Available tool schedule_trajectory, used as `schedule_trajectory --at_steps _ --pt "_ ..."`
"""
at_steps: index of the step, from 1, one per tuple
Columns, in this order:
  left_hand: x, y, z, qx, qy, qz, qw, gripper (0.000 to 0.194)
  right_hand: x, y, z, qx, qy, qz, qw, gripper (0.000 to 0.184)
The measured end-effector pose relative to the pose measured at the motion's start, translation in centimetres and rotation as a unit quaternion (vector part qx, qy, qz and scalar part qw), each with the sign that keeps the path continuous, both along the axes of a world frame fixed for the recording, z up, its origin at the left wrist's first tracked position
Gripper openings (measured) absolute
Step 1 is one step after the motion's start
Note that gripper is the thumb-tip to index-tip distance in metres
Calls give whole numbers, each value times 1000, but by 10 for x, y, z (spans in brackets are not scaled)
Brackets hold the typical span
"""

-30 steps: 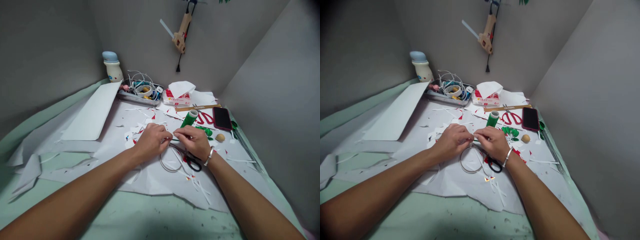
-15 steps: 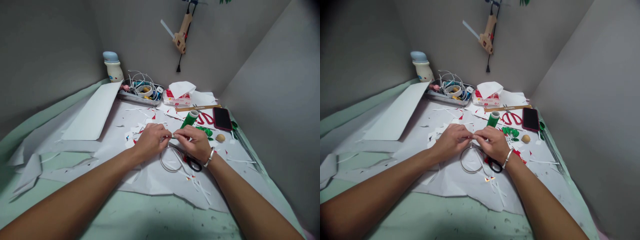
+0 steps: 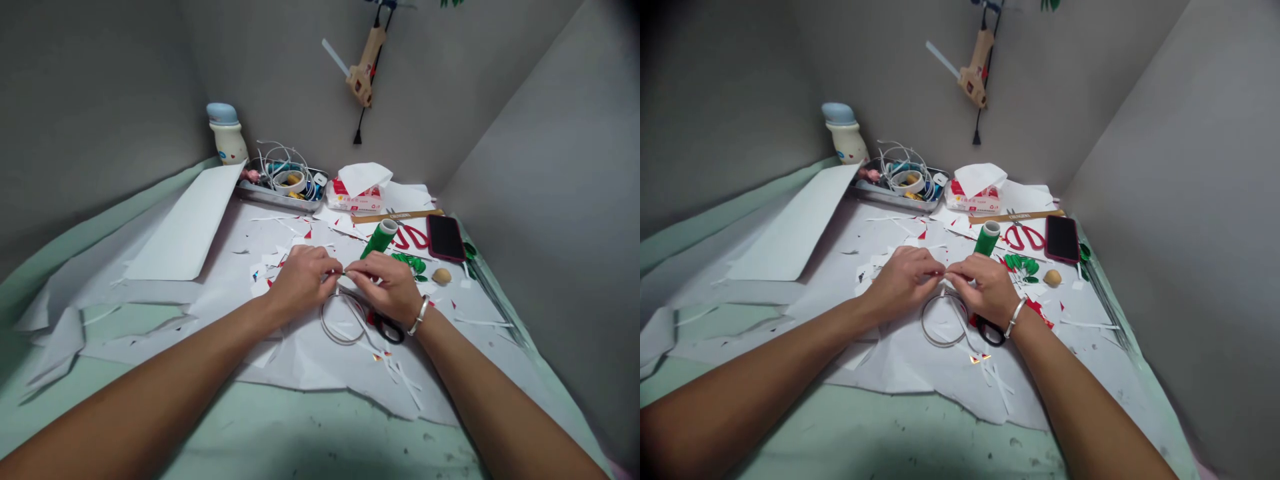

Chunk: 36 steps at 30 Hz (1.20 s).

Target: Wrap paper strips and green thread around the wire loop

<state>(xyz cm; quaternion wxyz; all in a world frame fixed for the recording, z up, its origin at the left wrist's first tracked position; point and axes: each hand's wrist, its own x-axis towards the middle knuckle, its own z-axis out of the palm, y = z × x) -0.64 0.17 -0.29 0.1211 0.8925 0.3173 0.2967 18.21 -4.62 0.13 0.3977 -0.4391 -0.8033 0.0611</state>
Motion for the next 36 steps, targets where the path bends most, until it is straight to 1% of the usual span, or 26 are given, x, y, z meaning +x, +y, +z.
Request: schedule_trajectory --at_steps 2,4,5,7,9,10,12,13,15,17,19,21,23,25,27,29,31,33,34,36 --pt "1 -3 2 -10 5 -50 999 14 7 5 -3 -29 54 -33 998 15" --pt "2 -4 4 -40 -34 -72 996 14 13 11 -9 -76 97 -48 991 15" --pt "2 -4 5 -59 -62 -71 994 13 14 13 -11 -101 93 -39 990 16" --pt "2 -2 6 -92 -114 -46 988 13 12 13 -14 -126 56 -3 990 14" --pt "1 1 6 -99 -135 -3 986 13 7 9 -12 -111 4 39 993 13" --pt "0 3 5 -91 -128 20 987 14 3 6 -10 -94 -14 56 994 13" --pt "0 4 3 -62 -89 50 993 15 -3 0 -4 -49 -31 57 997 13" --pt "-1 3 2 -47 -61 49 996 15 -4 -2 -2 -32 -30 48 998 14" --pt "0 1 1 -24 -10 21 999 16 -3 -2 1 -13 -9 17 1000 14" --pt "0 -2 2 -19 13 -27 999 15 3 2 -1 -25 36 -20 999 15" --pt "1 -4 4 -34 -7 -63 997 14 9 8 -5 -59 86 -49 993 15" --pt "1 -4 6 -70 -57 -69 994 14 13 12 -11 -91 91 -48 991 15" --pt "1 -2 7 -103 -109 -45 988 14 12 12 -14 -102 51 -14 993 13" --pt "0 1 6 -110 -133 -2 985 14 6 9 -12 -88 -3 32 996 11" --pt "0 4 4 -83 -116 40 989 15 -1 3 -8 -57 -33 62 996 12" --pt "-1 3 2 -46 -62 50 996 15 -5 -1 -3 -21 -35 52 998 13" --pt "-1 1 2 -19 -3 18 1000 15 -4 -2 0 -1 -14 19 1000 14" --pt "0 -2 3 -11 24 -34 999 15 1 2 -1 -7 27 -23 999 14" --pt "0 -3 4 -14 20 -55 998 15 5 5 -3 -20 50 -41 998 14" --pt "1 -4 6 -40 -20 -70 997 14 10 10 -8 -64 79 -55 993 15"
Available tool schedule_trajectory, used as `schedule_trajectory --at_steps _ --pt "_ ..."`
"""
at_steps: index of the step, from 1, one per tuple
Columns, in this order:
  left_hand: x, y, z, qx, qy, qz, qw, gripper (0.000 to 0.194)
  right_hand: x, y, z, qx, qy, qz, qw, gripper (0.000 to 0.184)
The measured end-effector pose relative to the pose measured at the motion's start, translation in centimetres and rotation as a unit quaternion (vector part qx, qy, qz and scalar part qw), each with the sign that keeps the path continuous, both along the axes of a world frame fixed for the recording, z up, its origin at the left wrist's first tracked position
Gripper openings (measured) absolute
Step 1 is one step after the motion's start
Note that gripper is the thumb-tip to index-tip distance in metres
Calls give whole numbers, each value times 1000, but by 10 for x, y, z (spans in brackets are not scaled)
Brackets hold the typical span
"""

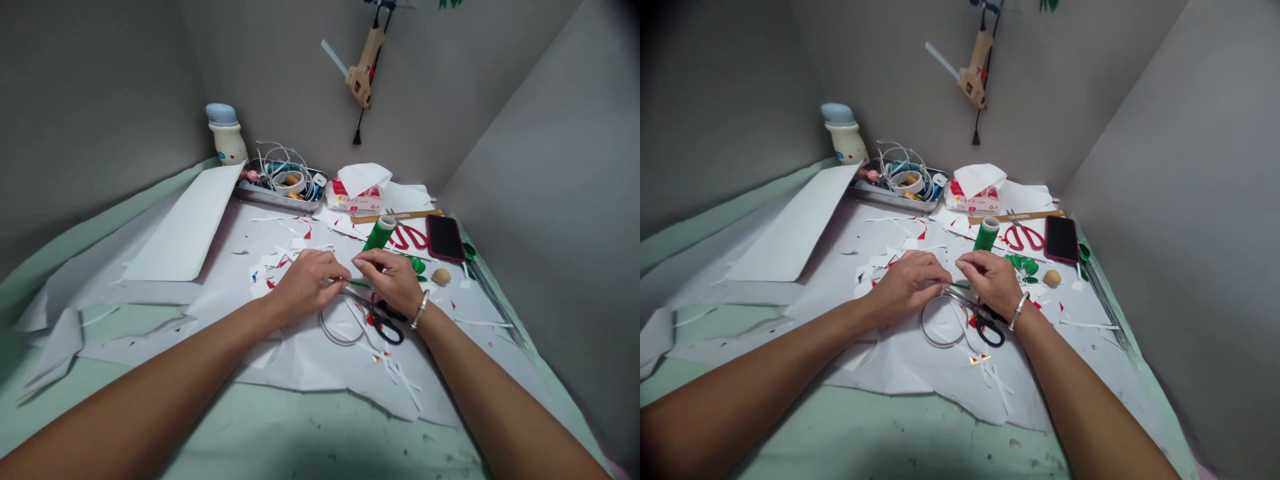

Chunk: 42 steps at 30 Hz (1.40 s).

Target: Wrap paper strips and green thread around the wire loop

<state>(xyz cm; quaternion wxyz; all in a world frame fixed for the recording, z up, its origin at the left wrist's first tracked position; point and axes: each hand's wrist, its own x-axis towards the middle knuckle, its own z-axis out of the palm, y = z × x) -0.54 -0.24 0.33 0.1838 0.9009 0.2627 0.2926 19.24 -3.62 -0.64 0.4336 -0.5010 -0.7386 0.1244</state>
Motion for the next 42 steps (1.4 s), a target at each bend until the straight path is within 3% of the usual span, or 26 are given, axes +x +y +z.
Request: schedule_trajectory --at_steps 4,8,12,16,19,21,25,29,33,37,39,42 --pt "-1 4 1 -72 -89 58 992 14 -2 1 -5 -36 -53 73 995 13" --pt "-2 8 -4 -30 -43 129 990 16 -14 -10 2 25 -111 112 987 13" --pt "-2 3 -5 28 35 75 996 17 -13 -11 7 61 -70 46 995 14" --pt "0 -1 0 -3 -1 1 1000 15 -3 -2 -1 -6 12 -5 1000 15" --pt "0 1 2 -61 -79 30 995 14 -2 1 -7 -43 -12 27 999 16" --pt "-1 4 2 -78 -105 69 989 14 -7 -2 -7 -28 -58 67 996 14" --pt "-2 6 -2 -24 -52 126 990 16 -17 -11 1 36 -114 100 988 14" --pt "-2 2 -4 38 31 69 996 16 -12 -10 5 58 -62 30 996 13" --pt "0 0 0 -7 -1 14 1000 14 -2 0 -3 -23 26 -4 999 14" --pt "-1 3 2 -89 -93 42 991 14 -3 1 -8 -70 3 48 996 13" --pt "-1 6 1 -98 -110 78 986 14 -9 -3 -7 -48 -39 83 995 13" --pt "-2 7 -1 -56 -74 124 988 15 -16 -11 0 25 -100 97 990 12"
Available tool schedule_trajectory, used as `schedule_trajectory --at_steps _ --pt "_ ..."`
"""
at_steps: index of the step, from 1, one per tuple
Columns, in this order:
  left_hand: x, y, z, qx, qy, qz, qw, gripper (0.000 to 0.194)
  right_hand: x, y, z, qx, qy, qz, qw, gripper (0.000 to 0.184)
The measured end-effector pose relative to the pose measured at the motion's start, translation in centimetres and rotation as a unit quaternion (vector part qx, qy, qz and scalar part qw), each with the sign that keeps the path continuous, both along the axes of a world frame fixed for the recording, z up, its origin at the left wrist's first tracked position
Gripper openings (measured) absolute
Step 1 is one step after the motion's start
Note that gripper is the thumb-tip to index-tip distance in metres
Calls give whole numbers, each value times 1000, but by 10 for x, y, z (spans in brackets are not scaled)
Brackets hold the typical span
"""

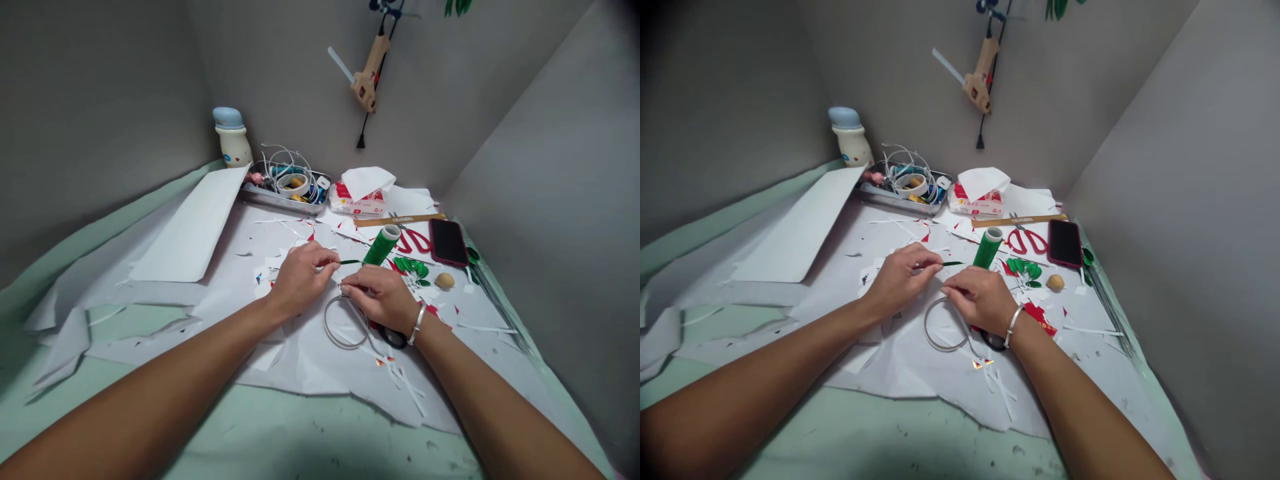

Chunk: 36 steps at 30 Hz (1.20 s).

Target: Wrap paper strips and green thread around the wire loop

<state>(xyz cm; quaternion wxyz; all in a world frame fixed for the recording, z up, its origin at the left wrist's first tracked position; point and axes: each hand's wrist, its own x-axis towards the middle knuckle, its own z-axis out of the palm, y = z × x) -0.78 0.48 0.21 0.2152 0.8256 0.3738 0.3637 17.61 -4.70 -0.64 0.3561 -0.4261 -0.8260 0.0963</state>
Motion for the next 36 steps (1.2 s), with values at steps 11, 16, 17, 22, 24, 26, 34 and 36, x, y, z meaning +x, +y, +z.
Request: schedule_trajectory --at_steps 11,16,17,22,24,26,34,36 --pt "1 -3 0 1 7 -104 995 13 18 14 -6 -49 71 -81 993 14" --pt "0 2 -1 -3 -8 -19 1000 14 6 6 -3 8 -34 -6 999 10" --pt "0 2 -2 14 15 -13 1000 14 4 4 -1 24 -40 1 999 11" --pt "0 -3 -4 99 123 -26 987 18 8 1 8 80 -20 -41 996 14" --pt "0 -4 -3 107 140 -23 984 19 10 1 9 83 -19 -41 996 14" --pt "0 -4 -3 105 146 -16 984 19 10 1 8 77 -30 -23 996 14" --pt "0 -6 -4 102 170 -103 975 18 11 6 5 31 11 -33 999 14" --pt "1 -7 -2 87 136 -130 978 17 17 10 1 -3 60 -65 996 14"
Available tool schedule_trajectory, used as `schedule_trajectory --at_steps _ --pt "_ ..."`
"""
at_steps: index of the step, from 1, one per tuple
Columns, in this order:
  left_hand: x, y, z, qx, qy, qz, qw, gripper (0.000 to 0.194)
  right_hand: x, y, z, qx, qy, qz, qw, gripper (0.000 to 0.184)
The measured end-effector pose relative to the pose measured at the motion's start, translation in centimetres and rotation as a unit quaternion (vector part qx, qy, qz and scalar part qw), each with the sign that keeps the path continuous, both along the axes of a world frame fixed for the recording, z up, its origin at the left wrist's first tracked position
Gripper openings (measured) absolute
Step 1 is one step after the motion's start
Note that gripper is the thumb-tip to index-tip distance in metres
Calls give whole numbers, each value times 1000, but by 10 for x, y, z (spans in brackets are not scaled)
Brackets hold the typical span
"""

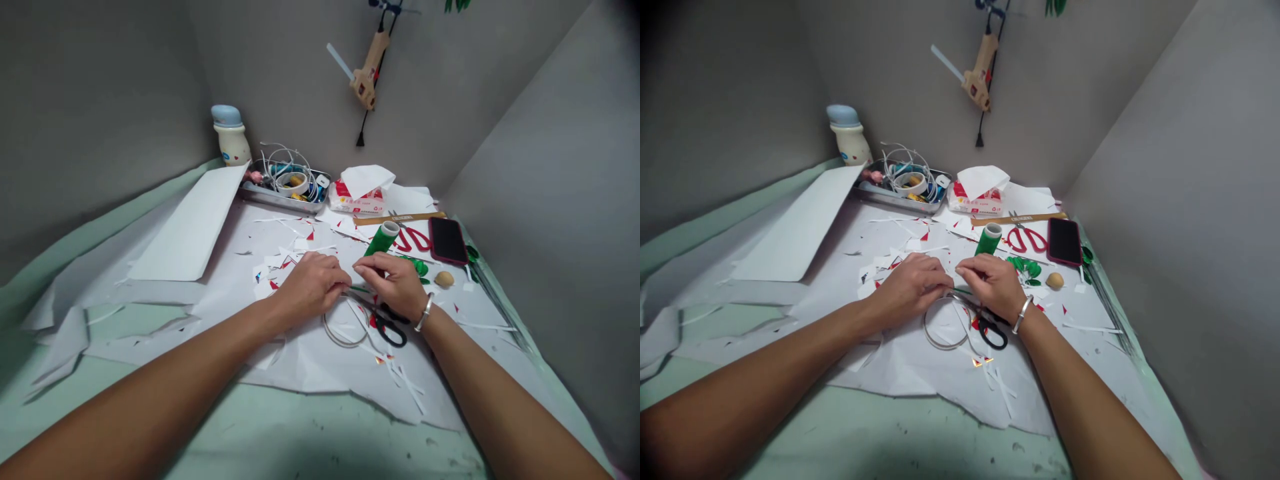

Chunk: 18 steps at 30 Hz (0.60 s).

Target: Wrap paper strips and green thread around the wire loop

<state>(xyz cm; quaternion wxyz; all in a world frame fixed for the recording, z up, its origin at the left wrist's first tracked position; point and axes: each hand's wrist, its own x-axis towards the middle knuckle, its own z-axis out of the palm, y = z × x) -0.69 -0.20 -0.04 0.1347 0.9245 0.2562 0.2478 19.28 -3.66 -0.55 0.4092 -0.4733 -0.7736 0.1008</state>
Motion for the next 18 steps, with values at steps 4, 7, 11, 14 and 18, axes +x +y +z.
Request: schedule_trajectory --at_steps 4,7,11,14,18 --pt "0 3 4 -88 -114 35 989 14 5 5 -7 -52 34 -14 998 14" --pt "-1 7 2 -112 -156 105 976 14 -2 0 -5 -44 -28 47 998 13" --pt "-1 8 -2 -48 -68 130 988 16 -13 -9 4 22 -83 69 994 13" --pt "0 3 -2 2 -11 65 998 17 -9 -8 6 44 -43 24 998 14" --pt "1 0 5 -50 -73 8 996 15 3 2 -2 -2 25 -36 999 13"
